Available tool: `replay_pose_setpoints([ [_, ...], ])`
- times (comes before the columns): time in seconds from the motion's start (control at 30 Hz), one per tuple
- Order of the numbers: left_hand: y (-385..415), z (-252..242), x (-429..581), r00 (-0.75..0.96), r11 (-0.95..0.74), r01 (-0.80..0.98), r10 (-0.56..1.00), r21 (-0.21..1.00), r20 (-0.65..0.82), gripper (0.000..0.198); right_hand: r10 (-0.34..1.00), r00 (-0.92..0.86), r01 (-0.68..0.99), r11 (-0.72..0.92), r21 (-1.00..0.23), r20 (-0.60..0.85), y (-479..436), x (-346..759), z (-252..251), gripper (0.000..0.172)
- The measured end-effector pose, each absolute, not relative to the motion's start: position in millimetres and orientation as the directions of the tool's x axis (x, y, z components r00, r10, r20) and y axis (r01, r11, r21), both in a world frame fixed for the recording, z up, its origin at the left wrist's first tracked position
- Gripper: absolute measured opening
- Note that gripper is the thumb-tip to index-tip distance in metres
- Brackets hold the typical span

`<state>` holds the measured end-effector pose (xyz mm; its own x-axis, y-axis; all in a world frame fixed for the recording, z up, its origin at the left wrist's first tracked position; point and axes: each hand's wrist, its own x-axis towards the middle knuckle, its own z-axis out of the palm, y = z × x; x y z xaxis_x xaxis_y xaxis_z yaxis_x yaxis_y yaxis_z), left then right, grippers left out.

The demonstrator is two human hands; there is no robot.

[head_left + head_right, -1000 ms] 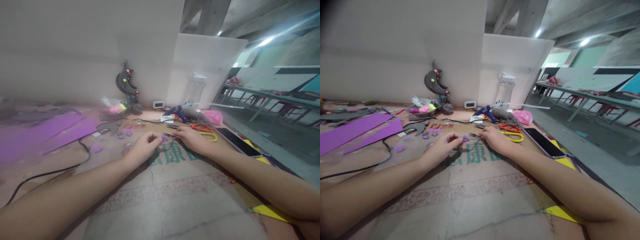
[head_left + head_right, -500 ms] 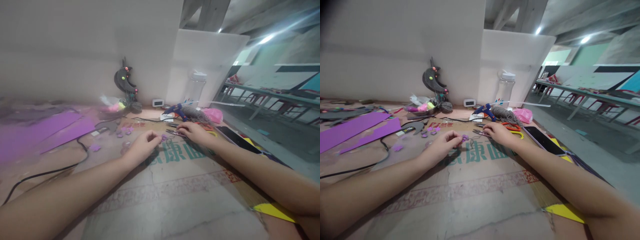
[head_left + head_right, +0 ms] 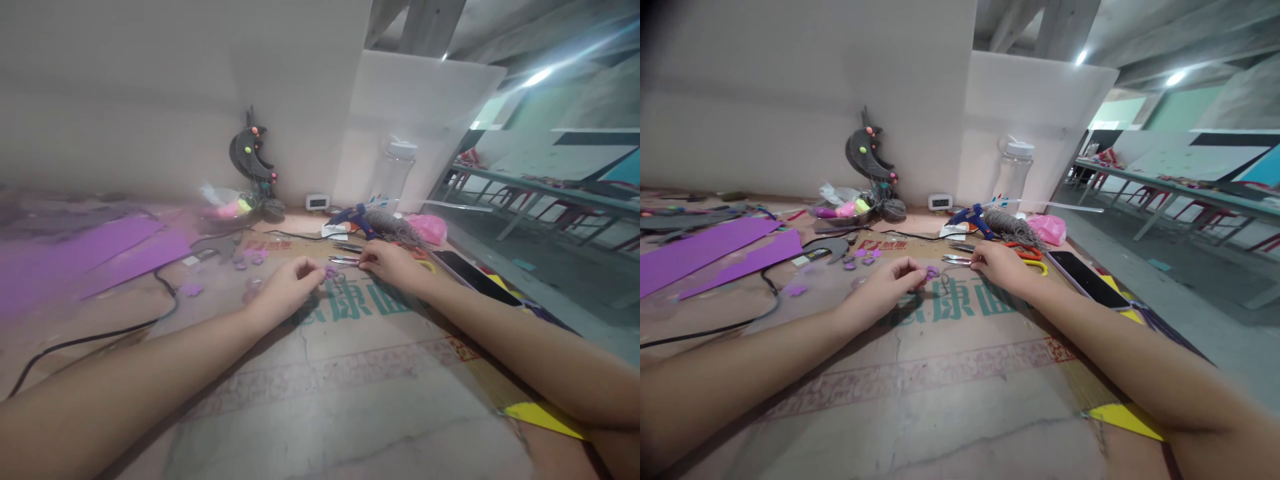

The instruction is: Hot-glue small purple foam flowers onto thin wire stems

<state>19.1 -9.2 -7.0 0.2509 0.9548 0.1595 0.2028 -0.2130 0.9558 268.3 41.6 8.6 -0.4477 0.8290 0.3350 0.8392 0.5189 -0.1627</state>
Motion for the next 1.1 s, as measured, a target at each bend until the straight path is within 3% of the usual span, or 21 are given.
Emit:
replay_pose_setpoints([
  [0.1,-9.5,-6.7,18.9,0.254,-0.215,0.205,0.954,0.955,0.161,0.018,0.783,-0.503,0.817,0.569,-0.094,0.366,43.6,267.1,4.3,0.009],
  [0.3,-9.2,-6.8,18.8,0.253,-0.206,0.226,0.956,0.952,0.147,0.019,0.847,-0.417,0.870,0.477,-0.127,0.329,34.9,259.7,21.1,0.014],
  [0.4,-9.0,-6.7,19.0,0.252,-0.221,0.233,0.954,0.947,0.161,0.017,0.871,-0.475,0.816,0.490,-0.306,0.126,27.3,261.0,40.7,0.013],
  [0.47,-8.8,-6.7,19.0,0.253,-0.233,0.240,0.952,0.942,0.171,0.016,0.777,-0.619,0.726,0.508,-0.464,-0.117,24.4,264.8,52.2,0.020],
  [0.53,-8.7,-6.9,18.7,0.253,-0.235,0.244,0.952,0.941,0.172,0.016,0.706,-0.677,0.691,0.512,-0.510,-0.208,24.1,268.5,57.7,0.030],
  [0.63,-8.8,-7.1,18.2,0.256,-0.228,0.244,0.953,0.942,0.164,0.018,0.850,-0.525,0.766,0.494,-0.411,0.041,27.8,270.3,50.1,0.032],
  [0.73,-9.3,-6.9,18.0,0.257,-0.220,0.248,0.954,0.943,0.155,0.018,0.875,-0.405,0.813,0.477,-0.333,0.265,33.5,267.5,29.8,0.025],
  [0.9,-10.5,-5.6,18.7,0.258,-0.229,0.252,0.952,0.940,0.163,0.019,0.788,-0.536,0.793,0.593,-0.138,0.304,40.2,262.2,2.0,0.031],
  [1.1,-13.2,-2.7,18.6,0.256,-0.223,0.266,0.954,0.938,0.154,0.019,0.813,-0.476,0.831,0.541,-0.129,0.336,45.0,264.1,-4.8,0.018],
])
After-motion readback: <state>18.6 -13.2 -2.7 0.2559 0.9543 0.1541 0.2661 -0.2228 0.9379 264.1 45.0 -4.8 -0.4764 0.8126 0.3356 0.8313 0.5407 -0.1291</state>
